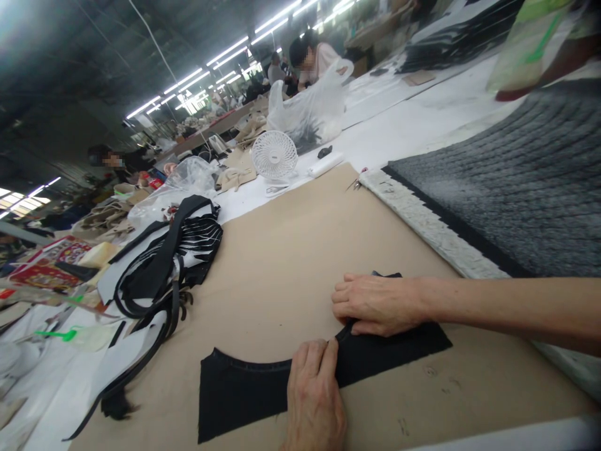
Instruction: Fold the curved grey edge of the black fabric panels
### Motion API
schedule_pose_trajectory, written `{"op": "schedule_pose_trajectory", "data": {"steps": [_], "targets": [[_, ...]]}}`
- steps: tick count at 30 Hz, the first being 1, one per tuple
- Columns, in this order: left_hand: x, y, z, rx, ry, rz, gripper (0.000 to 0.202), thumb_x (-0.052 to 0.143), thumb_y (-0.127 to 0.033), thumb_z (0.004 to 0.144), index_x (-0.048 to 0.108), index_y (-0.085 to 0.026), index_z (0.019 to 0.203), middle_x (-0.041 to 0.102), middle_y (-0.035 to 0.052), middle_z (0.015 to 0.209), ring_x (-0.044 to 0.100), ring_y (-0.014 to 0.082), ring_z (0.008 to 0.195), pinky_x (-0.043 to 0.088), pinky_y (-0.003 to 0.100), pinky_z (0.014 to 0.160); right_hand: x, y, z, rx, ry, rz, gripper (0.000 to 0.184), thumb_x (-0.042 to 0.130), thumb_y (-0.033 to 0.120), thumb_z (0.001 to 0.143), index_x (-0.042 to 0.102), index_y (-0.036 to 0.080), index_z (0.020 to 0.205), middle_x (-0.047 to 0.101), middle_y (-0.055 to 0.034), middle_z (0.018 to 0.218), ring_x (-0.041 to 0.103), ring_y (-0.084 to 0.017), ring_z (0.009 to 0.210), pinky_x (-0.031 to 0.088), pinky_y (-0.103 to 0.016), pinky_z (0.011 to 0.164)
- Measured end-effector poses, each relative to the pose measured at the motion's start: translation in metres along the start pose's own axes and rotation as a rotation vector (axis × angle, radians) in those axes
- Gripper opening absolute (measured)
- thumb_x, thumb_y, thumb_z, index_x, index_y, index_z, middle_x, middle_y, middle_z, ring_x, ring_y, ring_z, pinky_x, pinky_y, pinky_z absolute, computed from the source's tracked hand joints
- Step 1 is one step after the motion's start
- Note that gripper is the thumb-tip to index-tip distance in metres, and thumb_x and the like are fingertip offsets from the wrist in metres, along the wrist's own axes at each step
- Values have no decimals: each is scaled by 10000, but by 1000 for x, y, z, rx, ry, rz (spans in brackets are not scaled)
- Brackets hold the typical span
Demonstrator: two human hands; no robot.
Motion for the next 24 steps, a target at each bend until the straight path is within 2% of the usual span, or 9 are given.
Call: {"op": "schedule_pose_trajectory", "data": {"steps": [5, 10, 14, 18, 20, 24], "targets": [[3, -3, 5, -31, 53, 49, 548, 361, 19, 824, 514, -169, 1316, 596, 68, 916, 504, 208, 846, 470, 366, 767, 3, 0, -8, -94, -53, -76, 162, 706, 153, 844, 545, 171, 851, 562, -2, 881, 517, -176, 840, 301, -338, 719], [4, -8, 9, -4, 25, 124, 562, 395, 12, 820, 523, -191, 1328, 575, 55, 879, 489, 198, 816, 446, 342, 736, 5, 1, -19, -188, -106, -160, 107, 620, 122, 866, 529, 165, 829, 538, -14, 848, 477, -178, 799, 307, -347, 730], [5, -11, 9, 17, 29, 182, 577, 405, 4, 818, 524, -219, 1337, 560, 53, 880, 484, 193, 803, 441, 331, 729, 6, -2, -26, -194, -125, -184, 80, 591, 127, 875, 533, 166, 837, 532, -19, 847, 466, -180, 790, 310, -354, 737], [11, -11, 8, -31, 51, 196, 605, 408, 6, 819, 508, -268, 1349, 540, 49, 887, 479, 199, 817, 436, 351, 750, 4, -8, -31, -152, -130, -150, 90, 612, 143, 876, 532, 174, 851, 535, -16, 869, 480, -180, 817, 310, -342, 722], [14, -10, 9, -54, 44, 158, 611, 395, 22, 812, 521, -275, 1332, 546, 56, 933, 492, 202, 853, 438, 360, 772, 2, -12, -32, -121, -128, -122, 127, 662, 164, 860, 536, 179, 870, 544, -10, 891, 490, -180, 844, 306, -337, 715], [15, -12, 15, 12, 4, 39, 571, 362, 48, 795, 557, -208, 1267, 564, 91, 1136, 511, 213, 1025, 446, 369, 881, -2, -16, -33, -106, -98, -126, 205, 736, 212, 821, 537, 183, 865, 555, 6, 866, 495, -185, 863, 301, -350, 728]]}}
Point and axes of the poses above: each hand's wrist, its own z-axis towards the middle knuckle, its own x-axis out of the palm, y = z × x, the point moved 5 cm from there along z, towards the middle knuckle
